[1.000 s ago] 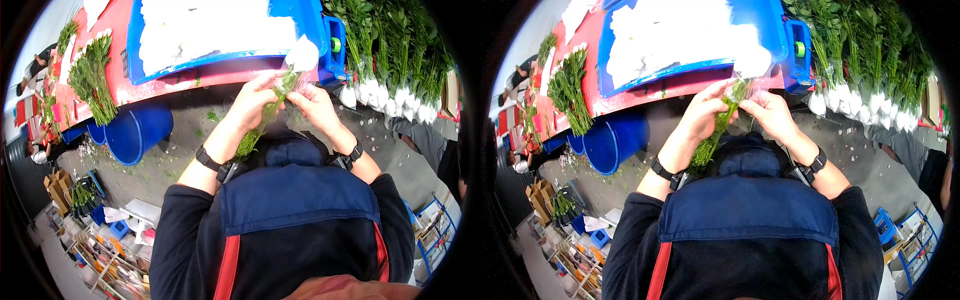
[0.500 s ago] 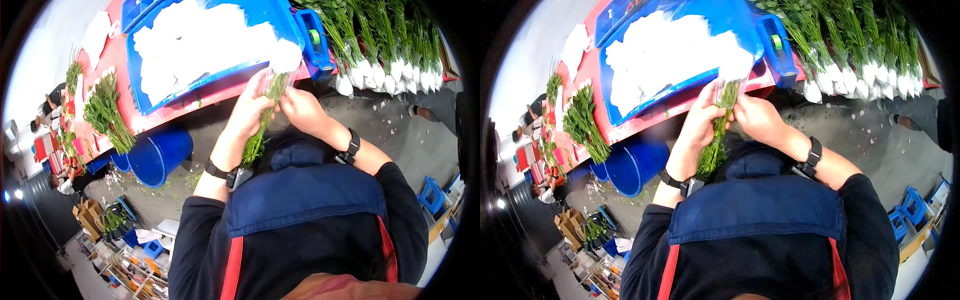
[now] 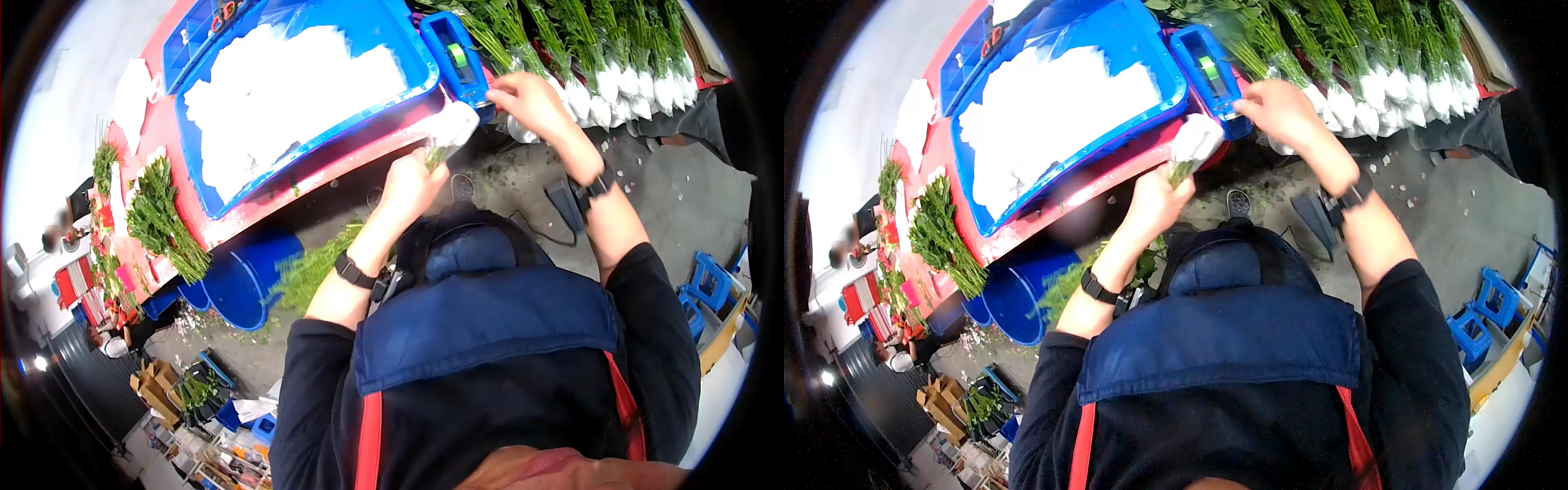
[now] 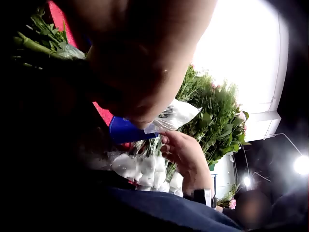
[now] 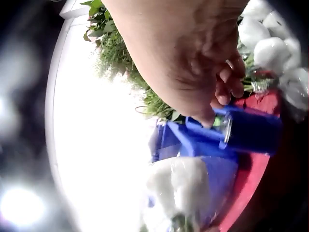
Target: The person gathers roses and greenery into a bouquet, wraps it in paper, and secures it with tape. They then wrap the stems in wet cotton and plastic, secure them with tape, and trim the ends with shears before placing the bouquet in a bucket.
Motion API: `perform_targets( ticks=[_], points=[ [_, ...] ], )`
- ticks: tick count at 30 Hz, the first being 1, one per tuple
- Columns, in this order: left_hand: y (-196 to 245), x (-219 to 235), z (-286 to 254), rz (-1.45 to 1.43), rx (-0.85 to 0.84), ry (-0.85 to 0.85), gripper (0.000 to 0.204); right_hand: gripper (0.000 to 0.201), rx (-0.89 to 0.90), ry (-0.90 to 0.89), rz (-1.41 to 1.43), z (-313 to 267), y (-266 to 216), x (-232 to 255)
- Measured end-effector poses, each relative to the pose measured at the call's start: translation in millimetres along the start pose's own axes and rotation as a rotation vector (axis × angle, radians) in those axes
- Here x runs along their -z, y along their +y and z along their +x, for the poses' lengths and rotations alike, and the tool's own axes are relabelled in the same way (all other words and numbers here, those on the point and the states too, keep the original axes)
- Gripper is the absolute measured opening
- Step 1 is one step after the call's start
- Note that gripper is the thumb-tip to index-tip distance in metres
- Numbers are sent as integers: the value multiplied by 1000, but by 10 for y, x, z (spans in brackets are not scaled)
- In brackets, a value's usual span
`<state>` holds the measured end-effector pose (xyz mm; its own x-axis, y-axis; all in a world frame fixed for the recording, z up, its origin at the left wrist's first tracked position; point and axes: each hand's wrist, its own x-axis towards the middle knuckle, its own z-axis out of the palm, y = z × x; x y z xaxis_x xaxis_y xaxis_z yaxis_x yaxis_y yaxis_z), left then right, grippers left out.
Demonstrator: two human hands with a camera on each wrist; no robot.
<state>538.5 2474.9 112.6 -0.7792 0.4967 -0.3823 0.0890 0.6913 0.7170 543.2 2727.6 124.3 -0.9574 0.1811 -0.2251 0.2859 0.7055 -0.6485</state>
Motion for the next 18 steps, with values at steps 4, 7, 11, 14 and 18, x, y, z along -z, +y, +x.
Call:
perform_targets(
  ticks=[4, 7, 11, 14, 18],
  points=[
    [101, -265, 252, 196, -23, -206, 33, 23, 87, -101, 229, 279, 107, -179],
    [270, -339, 366, 155, -33, -287, 35, 21, 167, -31, 359, -108, -268, 67],
    [353, -422, 514, 6, -174, -366, 29, 15, 151, -183, 231, -990, -179, 80],
    [788, -88, 242, -376, 94, -788, 22, 13, -67, -94, 687, -1161, 237, -176],
    [965, -117, 76, -237, 97, -727, 30, 23, 220, 160, 704, -1050, 337, -241]
  ],
)
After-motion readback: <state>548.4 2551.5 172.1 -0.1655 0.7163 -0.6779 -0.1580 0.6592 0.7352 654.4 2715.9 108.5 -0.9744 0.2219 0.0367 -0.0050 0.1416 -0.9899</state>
